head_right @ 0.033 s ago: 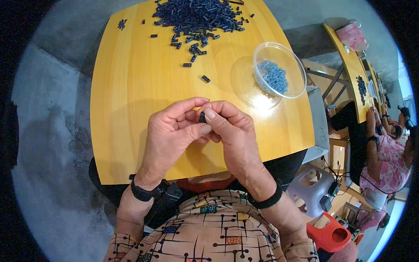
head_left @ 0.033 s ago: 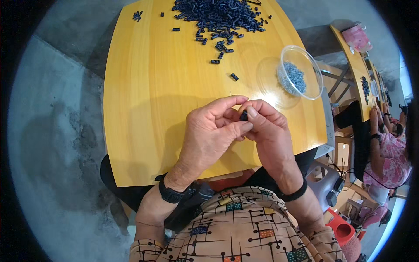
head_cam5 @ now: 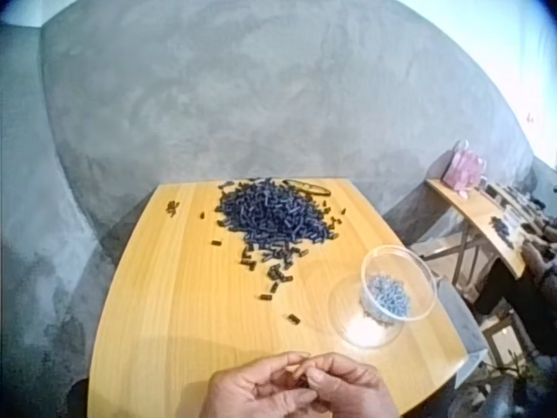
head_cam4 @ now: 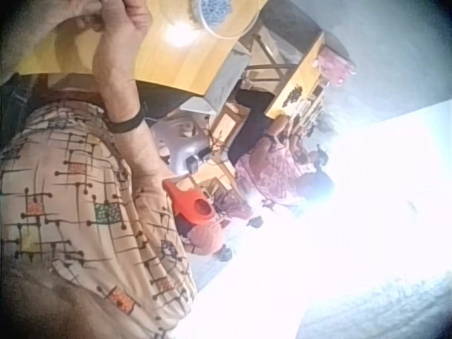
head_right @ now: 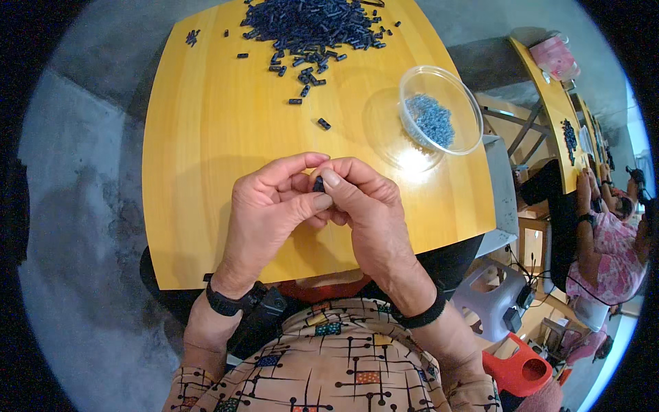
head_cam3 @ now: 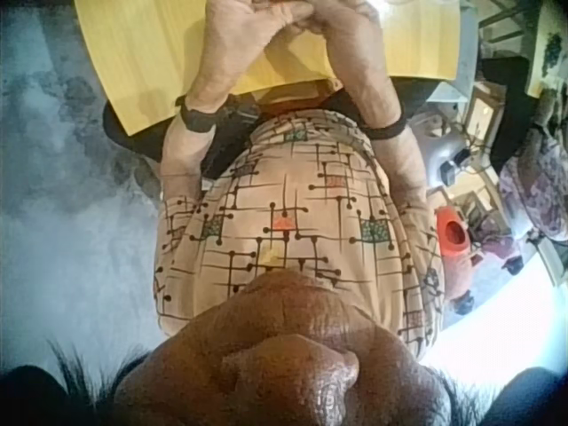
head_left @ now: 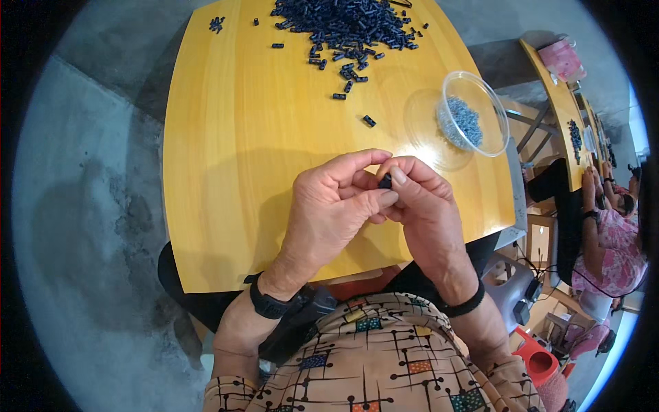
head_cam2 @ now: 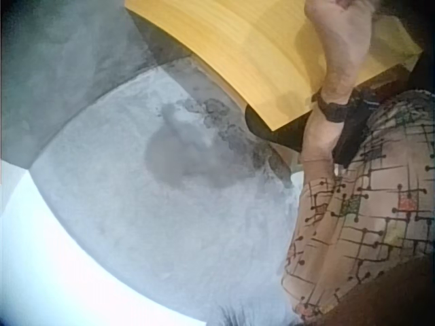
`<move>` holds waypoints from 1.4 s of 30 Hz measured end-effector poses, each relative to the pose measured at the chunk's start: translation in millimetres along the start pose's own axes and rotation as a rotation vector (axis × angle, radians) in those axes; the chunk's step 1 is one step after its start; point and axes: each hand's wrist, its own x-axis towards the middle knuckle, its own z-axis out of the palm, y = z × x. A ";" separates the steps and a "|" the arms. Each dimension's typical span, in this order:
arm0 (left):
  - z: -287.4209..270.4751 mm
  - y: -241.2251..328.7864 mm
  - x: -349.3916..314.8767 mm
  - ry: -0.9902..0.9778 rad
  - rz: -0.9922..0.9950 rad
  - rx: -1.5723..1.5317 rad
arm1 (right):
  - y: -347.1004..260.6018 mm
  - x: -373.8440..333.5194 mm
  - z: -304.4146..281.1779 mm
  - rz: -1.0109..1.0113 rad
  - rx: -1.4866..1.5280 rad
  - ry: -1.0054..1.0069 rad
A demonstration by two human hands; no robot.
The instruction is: Assembling small blue cylindrical plastic components by inserting tiny light-blue parts into one end of each cylinder.
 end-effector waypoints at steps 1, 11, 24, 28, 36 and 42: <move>-0.3 1.9 -0.2 -0.010 -0.022 -0.088 | -2.6 -1.2 0.9 0.002 0.001 0.002; 0.6 4.0 -1.7 0.003 -0.072 -0.079 | -13.6 9.2 -14.0 -0.253 -0.335 -0.195; -9.4 1.3 2.9 -0.014 -0.128 -0.395 | -0.8 34.6 -46.3 -0.721 -1.188 0.158; -8.4 -1.0 3.8 -0.023 -0.120 -0.412 | -0.8 35.5 -45.8 -0.740 -1.206 0.171; -6.1 -2.9 2.6 0.018 -0.058 -0.372 | 3.2 34.5 -49.4 -0.721 -1.224 0.186; -3.6 -1.9 0.7 0.069 0.105 -0.209 | 3.1 34.2 -47.9 -0.742 -1.231 0.173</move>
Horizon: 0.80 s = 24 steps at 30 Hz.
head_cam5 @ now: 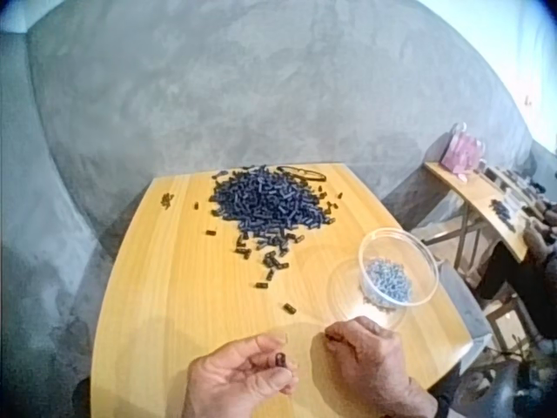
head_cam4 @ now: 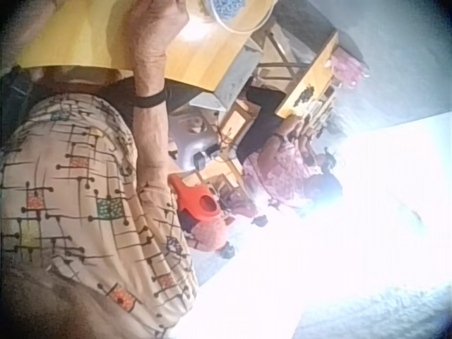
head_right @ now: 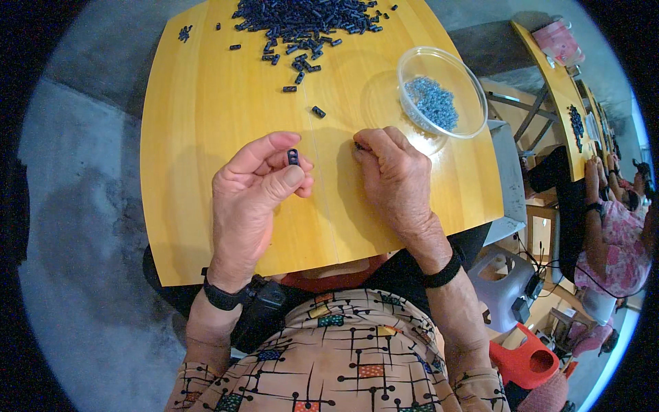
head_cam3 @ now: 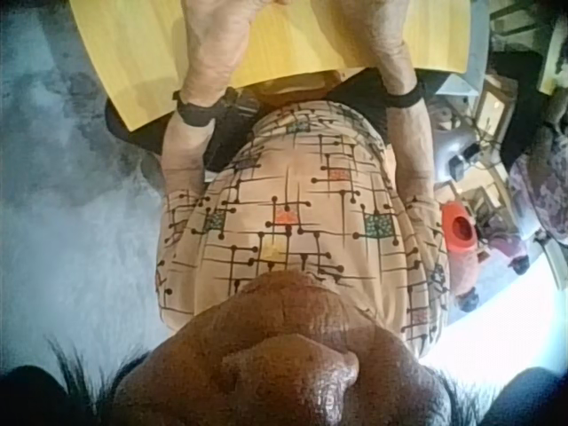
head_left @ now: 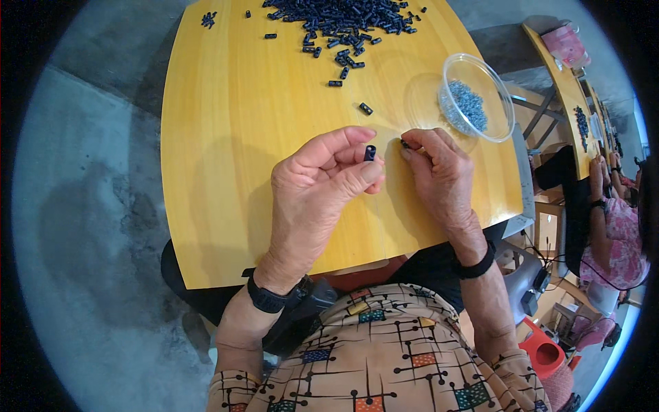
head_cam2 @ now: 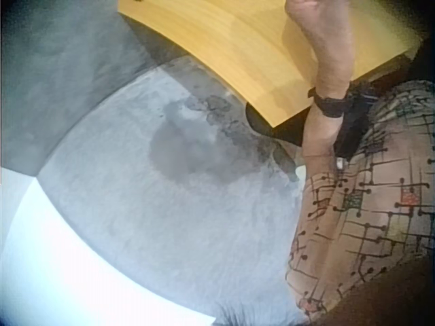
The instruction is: Assembling small blue cylindrical plastic components by inserting tiny light-blue parts into one end of each cylinder.
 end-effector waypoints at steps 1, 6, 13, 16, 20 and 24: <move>0.5 -0.6 -1.1 0.019 0.019 0.038 | -0.5 0.1 0.3 -0.001 -0.007 -0.002; 3.3 1.4 -3.6 0.068 0.028 0.113 | -1.5 0.1 -2.3 -0.002 -0.017 -0.009; 3.8 0.8 -3.9 0.058 0.080 0.184 | -0.4 -0.8 -2.3 0.004 0.018 0.010; 1.0 -0.4 -2.2 0.023 0.132 0.249 | -0.1 -0.9 -3.8 0.047 0.089 0.000; 4.8 -2.2 -1.3 0.015 0.166 0.267 | 3.0 -0.2 -6.7 0.045 0.072 -0.013; 7.1 -0.7 -1.3 -0.007 0.127 0.151 | 6.5 -0.2 -5.6 -0.022 -0.021 -0.006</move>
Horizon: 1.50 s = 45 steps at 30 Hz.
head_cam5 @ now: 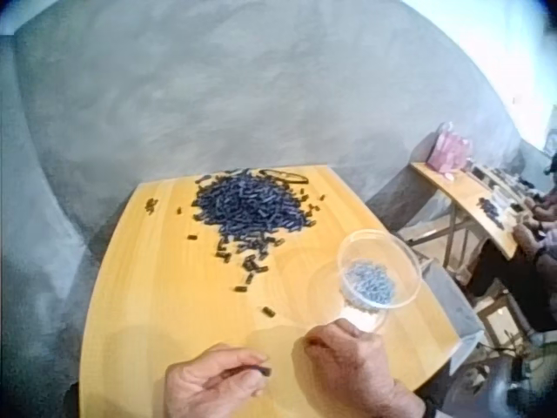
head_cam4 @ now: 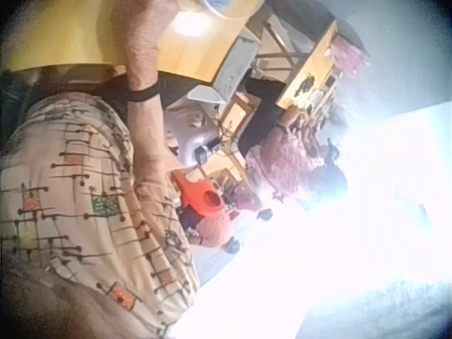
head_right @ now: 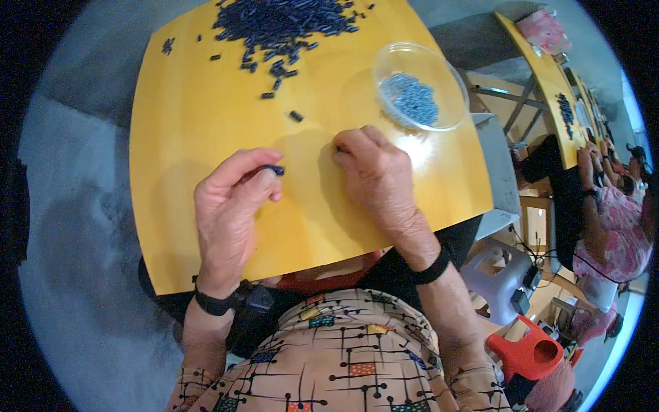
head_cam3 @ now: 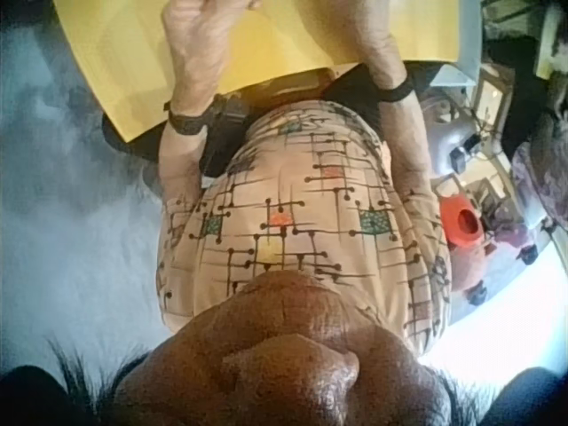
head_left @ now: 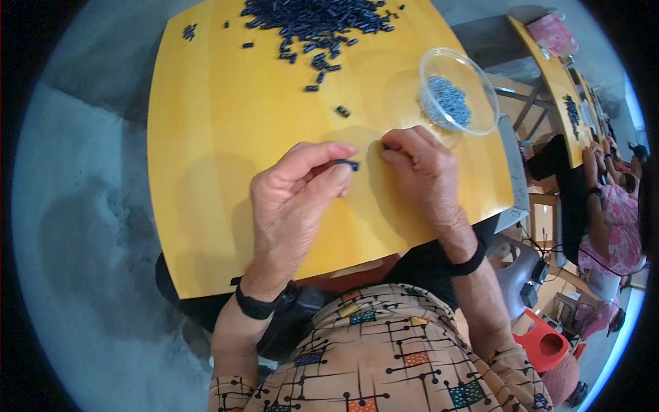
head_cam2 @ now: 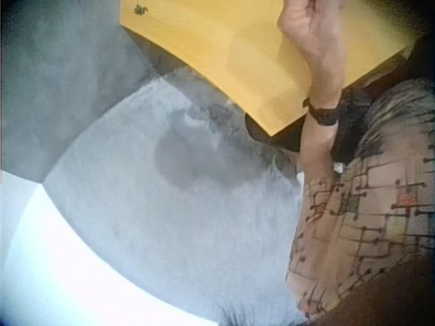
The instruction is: Assembling small blue cylindrical plastic components by inserting tiny light-blue parts into one end of each cylinder.
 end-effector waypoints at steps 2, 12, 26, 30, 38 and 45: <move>-1.4 1.0 -2.5 0.064 -0.064 0.023 | -0.7 -0.7 -0.6 -0.041 0.007 -0.016; -3.5 5.4 -2.1 0.024 -0.170 -0.082 | 3.0 18.6 -72.0 -0.060 -0.058 0.180; -6.7 2.8 -1.9 0.009 -0.191 -0.088 | 62.8 87.2 -61.9 -0.173 -0.537 -0.259; -6.8 2.3 -1.0 -0.004 -0.190 -0.086 | 67.2 90.2 -57.7 -0.127 -0.530 -0.328; -7.6 0.7 0.8 -0.010 -0.185 -0.098 | 75.1 92.2 -61.4 -0.165 -0.429 -0.248; -7.3 2.1 0.5 -0.007 -0.228 -0.197 | 67.0 89.6 -77.5 0.202 0.120 -0.263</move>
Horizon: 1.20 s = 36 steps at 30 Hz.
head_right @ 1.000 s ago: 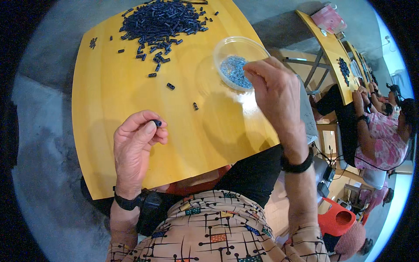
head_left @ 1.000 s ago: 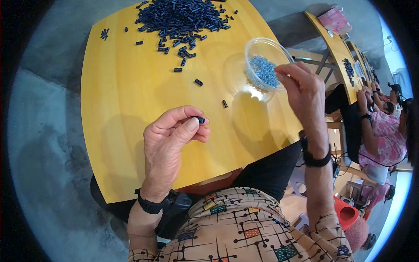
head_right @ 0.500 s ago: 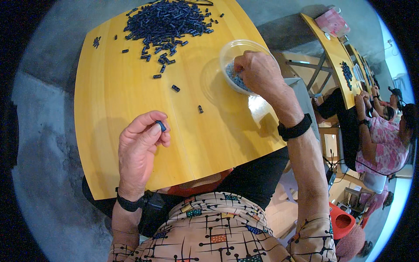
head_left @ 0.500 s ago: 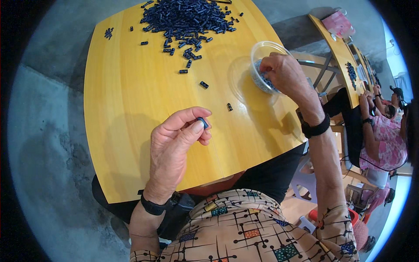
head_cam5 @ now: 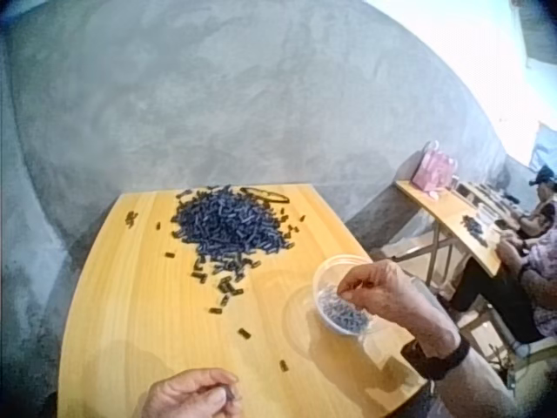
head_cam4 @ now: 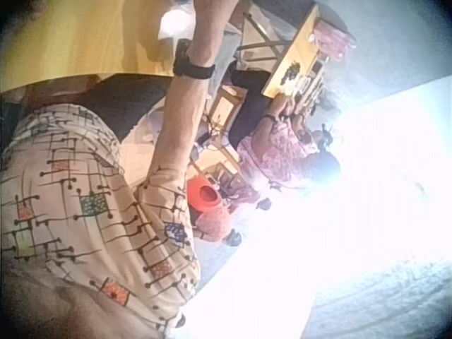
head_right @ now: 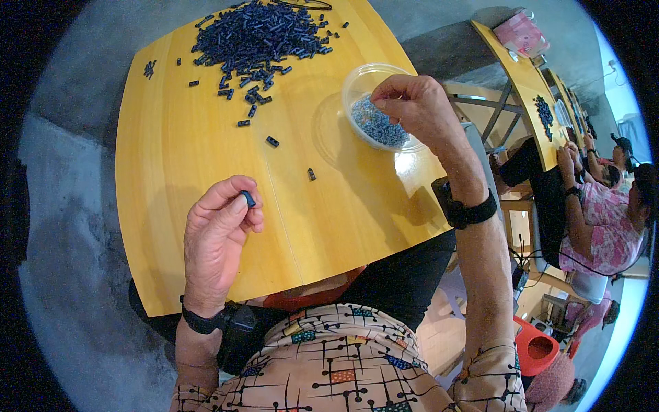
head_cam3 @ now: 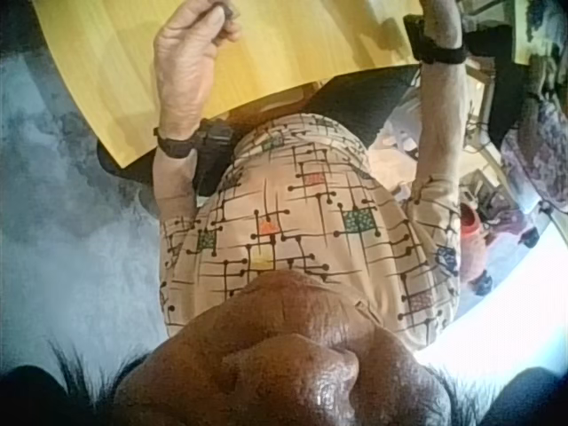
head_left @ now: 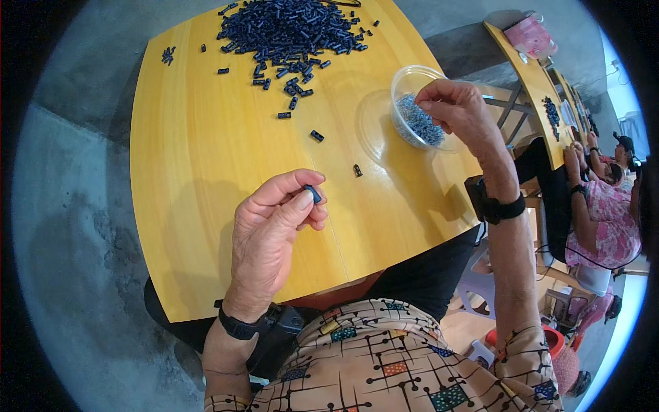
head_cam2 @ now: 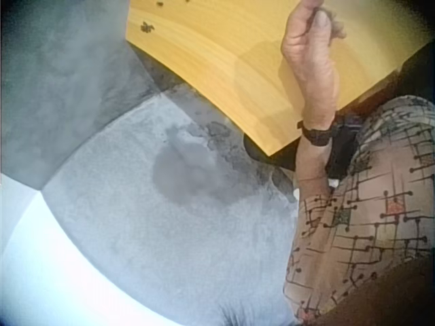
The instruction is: Assembling small blue cylindrical plastic components by inserting tiny light-blue parts into one end of each cylinder.
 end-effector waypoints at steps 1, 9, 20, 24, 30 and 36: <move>-0.2 0.0 -0.3 -0.001 0.002 0.001 | -3.8 -2.3 -1.4 0.133 0.156 -0.026; -1.0 0.1 -1.0 -0.045 -0.048 -0.079 | -31.6 -26.5 -6.1 0.206 0.829 -0.120; -0.7 0.1 1.7 -0.048 -0.093 -0.225 | -101.6 -107.3 91.7 0.203 1.077 0.045; -0.6 0.2 -1.1 -0.035 -0.057 -0.164 | -100.5 -106.6 106.4 0.211 1.092 0.069; 0.4 -1.0 -3.5 -0.029 0.008 -0.075 | -99.5 -106.7 117.0 0.145 1.072 0.118; 1.4 -2.2 -3.9 -0.044 0.119 0.055 | -97.6 -107.9 119.5 0.141 1.078 0.151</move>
